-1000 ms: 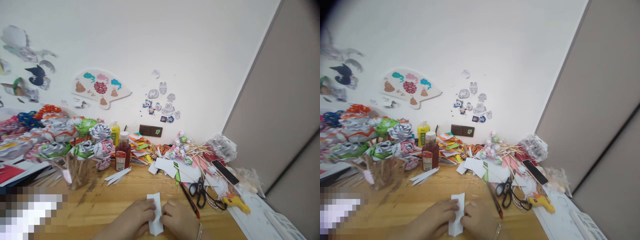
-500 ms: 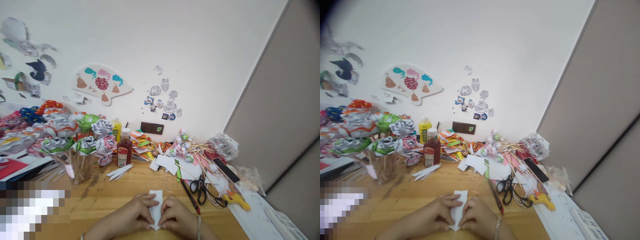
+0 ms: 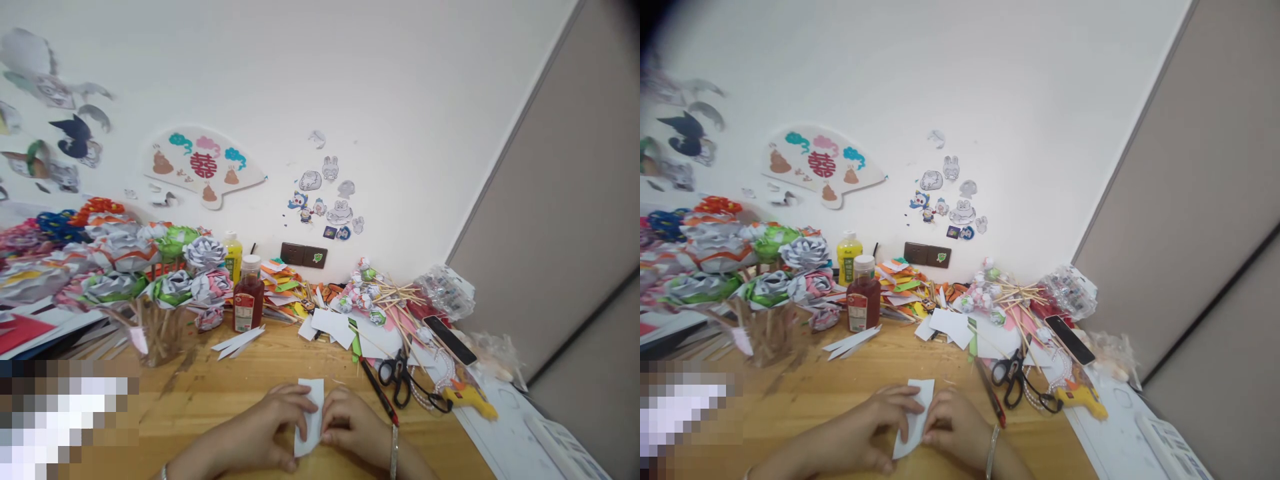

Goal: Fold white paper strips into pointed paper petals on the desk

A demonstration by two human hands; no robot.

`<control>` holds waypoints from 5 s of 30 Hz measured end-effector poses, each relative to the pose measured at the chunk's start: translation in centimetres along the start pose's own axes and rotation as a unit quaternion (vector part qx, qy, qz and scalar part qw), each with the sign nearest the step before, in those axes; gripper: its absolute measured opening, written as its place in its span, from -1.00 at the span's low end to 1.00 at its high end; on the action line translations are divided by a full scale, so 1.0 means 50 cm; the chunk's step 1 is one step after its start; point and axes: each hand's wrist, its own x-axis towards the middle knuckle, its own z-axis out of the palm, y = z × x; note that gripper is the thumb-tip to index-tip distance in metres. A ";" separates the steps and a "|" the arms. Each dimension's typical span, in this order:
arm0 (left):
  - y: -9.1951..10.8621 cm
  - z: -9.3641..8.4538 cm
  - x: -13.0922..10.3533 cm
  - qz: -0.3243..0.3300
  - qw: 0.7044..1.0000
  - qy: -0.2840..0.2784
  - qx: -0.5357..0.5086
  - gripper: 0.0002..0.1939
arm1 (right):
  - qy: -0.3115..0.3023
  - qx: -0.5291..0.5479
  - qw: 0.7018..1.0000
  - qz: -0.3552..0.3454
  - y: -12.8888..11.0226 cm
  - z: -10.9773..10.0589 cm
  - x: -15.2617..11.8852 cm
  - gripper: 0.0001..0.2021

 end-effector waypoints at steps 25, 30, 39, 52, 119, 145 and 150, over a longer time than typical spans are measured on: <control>-0.011 0.030 0.026 0.049 0.991 0.108 0.062 -0.89 | 0.023 -0.072 0.997 0.012 -0.006 0.015 0.001 -0.91; -0.005 0.038 0.026 0.033 0.990 0.117 0.064 -0.88 | 0.031 -0.086 0.995 0.034 -0.020 0.022 0.007 -0.90; 0.007 0.042 0.023 0.020 0.989 0.134 0.065 -0.89 | 0.033 -0.112 0.990 0.073 -0.030 0.031 0.014 -0.88; 0.003 0.066 0.028 0.011 0.979 0.182 0.091 -0.84 | 0.038 -0.117 0.989 0.087 -0.037 0.034 0.014 -0.84; 0.000 0.075 0.033 -0.045 0.978 0.183 0.088 -0.75 | 0.047 -0.174 0.979 0.097 -0.054 0.048 0.008 -0.63; -0.033 0.055 0.022 -0.010 0.956 0.205 0.211 -0.68 | -0.010 -0.184 0.981 0.066 -0.032 0.006 -0.002 -0.61; -0.034 0.057 0.021 -0.014 0.955 0.200 0.220 -0.67 | -0.014 -0.218 0.975 0.045 -0.028 0.001 -0.004 -0.64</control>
